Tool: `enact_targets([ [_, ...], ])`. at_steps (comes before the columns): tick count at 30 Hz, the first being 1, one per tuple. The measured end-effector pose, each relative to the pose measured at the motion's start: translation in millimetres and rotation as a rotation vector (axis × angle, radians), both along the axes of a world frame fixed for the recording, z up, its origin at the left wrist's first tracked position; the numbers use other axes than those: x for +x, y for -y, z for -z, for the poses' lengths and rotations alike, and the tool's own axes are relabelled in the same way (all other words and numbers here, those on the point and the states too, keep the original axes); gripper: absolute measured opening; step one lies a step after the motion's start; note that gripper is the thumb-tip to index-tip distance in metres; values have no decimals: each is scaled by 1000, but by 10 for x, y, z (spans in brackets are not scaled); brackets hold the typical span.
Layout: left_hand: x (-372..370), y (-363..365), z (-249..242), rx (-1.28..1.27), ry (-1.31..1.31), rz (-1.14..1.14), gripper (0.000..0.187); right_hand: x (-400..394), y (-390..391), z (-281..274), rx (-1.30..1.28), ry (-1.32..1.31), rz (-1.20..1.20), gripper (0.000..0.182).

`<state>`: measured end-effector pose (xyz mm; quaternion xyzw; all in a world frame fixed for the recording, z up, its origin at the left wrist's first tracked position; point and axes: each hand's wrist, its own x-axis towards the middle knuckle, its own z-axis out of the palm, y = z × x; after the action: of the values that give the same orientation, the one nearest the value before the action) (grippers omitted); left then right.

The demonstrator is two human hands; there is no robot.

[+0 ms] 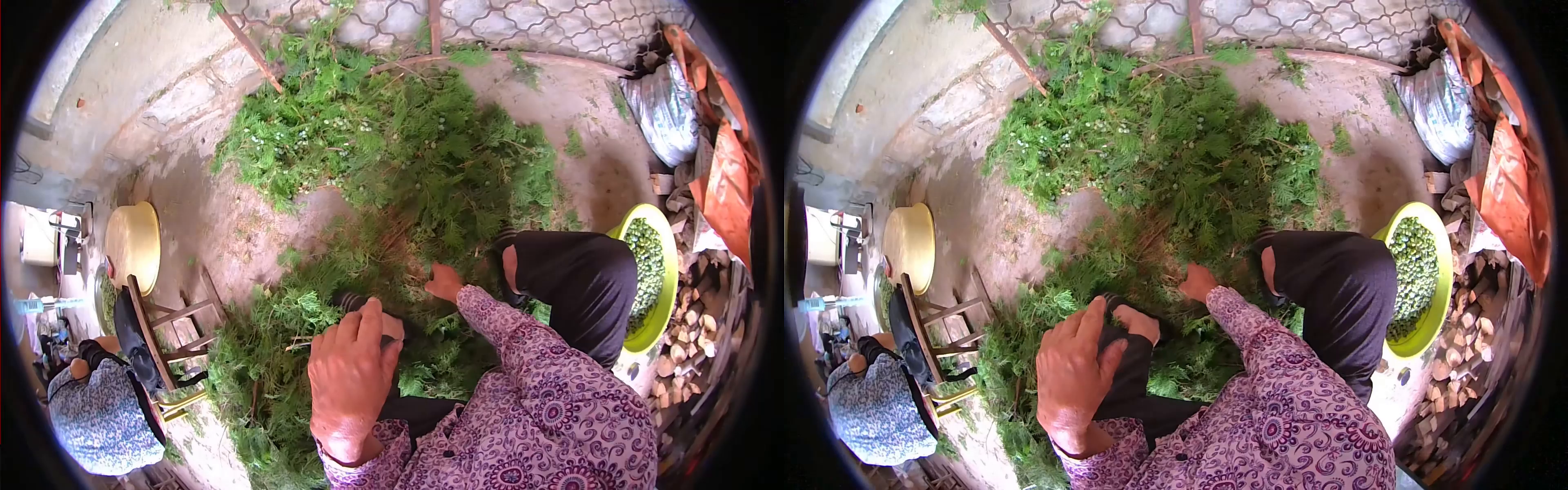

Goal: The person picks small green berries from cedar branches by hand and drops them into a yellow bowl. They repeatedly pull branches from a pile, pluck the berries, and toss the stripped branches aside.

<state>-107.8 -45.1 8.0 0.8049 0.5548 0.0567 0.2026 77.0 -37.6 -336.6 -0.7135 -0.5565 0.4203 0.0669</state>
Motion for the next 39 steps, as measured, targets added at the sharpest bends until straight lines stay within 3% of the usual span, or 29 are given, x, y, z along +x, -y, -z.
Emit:
enact_targets([
  [1,17,8,-5,9,4,3,51,53,6,-51,9,4,3,20],
  [3,55,15,-20,-22,1,-3,50,158,17,-131,-281,-329,267,17],
  [4,72,22,-19,-14,4,1,50,216,10,-112,-273,-328,269,17],
  [6,109,32,-7,4,-10,16,49,322,-59,-89,-417,-666,500,17],
  [7,127,38,-2,6,-9,21,49,377,-111,-119,-413,-666,503,17],
  [11,189,32,-12,-5,-13,34,49,682,-512,-135,493,-61,329,26],
  [13,210,9,-2,-19,-29,31,48,840,-754,190,683,138,449,32],
  [14,213,-5,9,-17,-34,33,48,927,-840,218,681,133,446,32],
  [16,216,-33,25,-19,-45,29,48,1014,-975,200,346,-97,643,33],
  [17,223,-57,29,-26,-42,28,48,1027,-1015,195,342,-101,641,33],
  [19,229,-98,31,-27,-40,30,47,1050,-1067,-17,-143,-200,619,25],
  [20,229,-110,37,-6,-37,36,46,1053,-1069,-54,-140,-202,620,25],
  [22,233,-117,40,21,-31,41,45,1049,-1038,-173,-24,14,292,22],
  [23,236,-125,34,15,-28,39,44,1068,-1024,-247,-19,16,291,22],
  [25,243,-112,33,16,-17,34,44,1090,-951,-653,-113,-234,412,21],
  [32,334,-50,5,65,-9,96,37,1485,-880,-1550,124,-158,228,18],
  [38,476,-63,17,58,-42,125,33,1660,-782,-2482,214,-224,207,16],
  [39,503,-69,26,57,-59,137,33,1701,-797,-2587,206,-333,247,14],
])
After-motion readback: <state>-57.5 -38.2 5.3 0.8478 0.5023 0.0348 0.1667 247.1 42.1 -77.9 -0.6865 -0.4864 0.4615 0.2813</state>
